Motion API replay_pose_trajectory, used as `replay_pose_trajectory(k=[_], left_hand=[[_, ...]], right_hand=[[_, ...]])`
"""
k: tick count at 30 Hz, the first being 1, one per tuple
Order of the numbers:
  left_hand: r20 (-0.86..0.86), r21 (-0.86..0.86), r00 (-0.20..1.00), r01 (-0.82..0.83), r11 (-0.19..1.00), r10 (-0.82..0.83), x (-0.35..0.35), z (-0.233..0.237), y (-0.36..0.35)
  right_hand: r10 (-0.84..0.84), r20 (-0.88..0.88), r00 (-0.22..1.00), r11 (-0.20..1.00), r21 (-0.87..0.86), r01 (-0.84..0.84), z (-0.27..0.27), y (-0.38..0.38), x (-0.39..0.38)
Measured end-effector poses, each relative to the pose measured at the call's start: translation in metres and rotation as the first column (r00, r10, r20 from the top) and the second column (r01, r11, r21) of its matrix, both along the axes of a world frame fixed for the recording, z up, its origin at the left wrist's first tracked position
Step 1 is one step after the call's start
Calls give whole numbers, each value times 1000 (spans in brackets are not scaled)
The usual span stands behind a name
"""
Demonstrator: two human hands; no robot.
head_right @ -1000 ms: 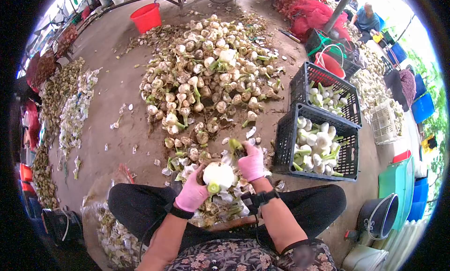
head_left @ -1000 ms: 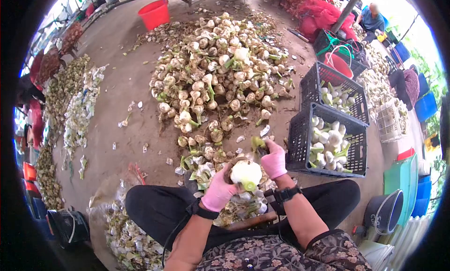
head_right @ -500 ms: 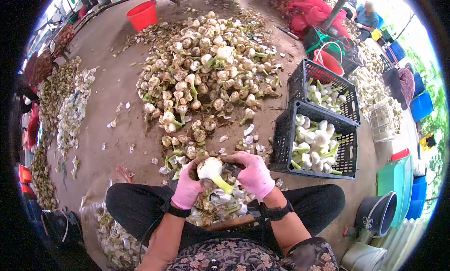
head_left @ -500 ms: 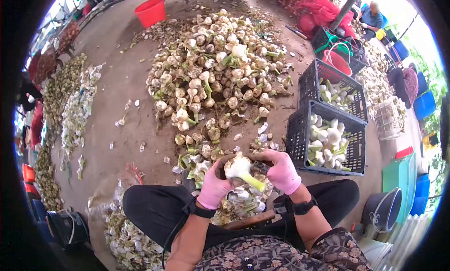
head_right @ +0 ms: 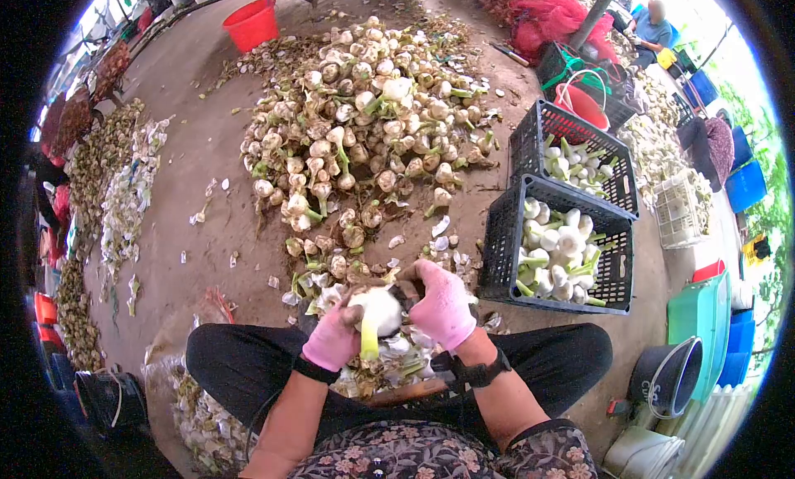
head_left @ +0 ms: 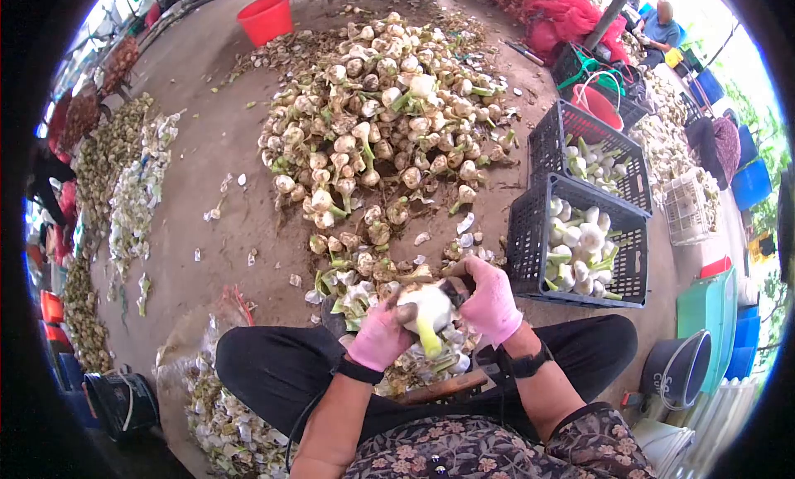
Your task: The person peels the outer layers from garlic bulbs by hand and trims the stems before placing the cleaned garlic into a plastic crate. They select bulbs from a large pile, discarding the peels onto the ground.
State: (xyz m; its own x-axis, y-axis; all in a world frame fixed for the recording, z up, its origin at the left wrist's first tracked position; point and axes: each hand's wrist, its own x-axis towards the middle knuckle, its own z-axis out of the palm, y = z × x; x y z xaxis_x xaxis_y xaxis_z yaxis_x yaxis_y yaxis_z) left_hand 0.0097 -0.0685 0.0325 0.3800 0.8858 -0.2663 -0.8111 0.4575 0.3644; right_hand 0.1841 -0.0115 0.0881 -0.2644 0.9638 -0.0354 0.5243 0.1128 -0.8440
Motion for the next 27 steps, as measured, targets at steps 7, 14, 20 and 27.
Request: replay_pose_trajectory(k=[7, 14, 20, 27], left_hand=[[153, 22, 979, 135, 991, -137, 1, -11, -16], [13, -55, 1000, 6, 998, -6, 3, -2, -4], [-115, -1, 990, -87, 996, 87, 9, -4, -3], [-215, -108, 976, -47, 993, 23, 7, -9, -6]], right_hand=[[51, 497, 866, 998, -3, -58, -109, 13, 20], [20, -395, 919, 964, -237, -123, -46, 8, 22], [199, -48, 979, 980, 10, -198, 9, 2, 11], [279, 114, 953, 957, 50, -286, 22, 2, 9]])
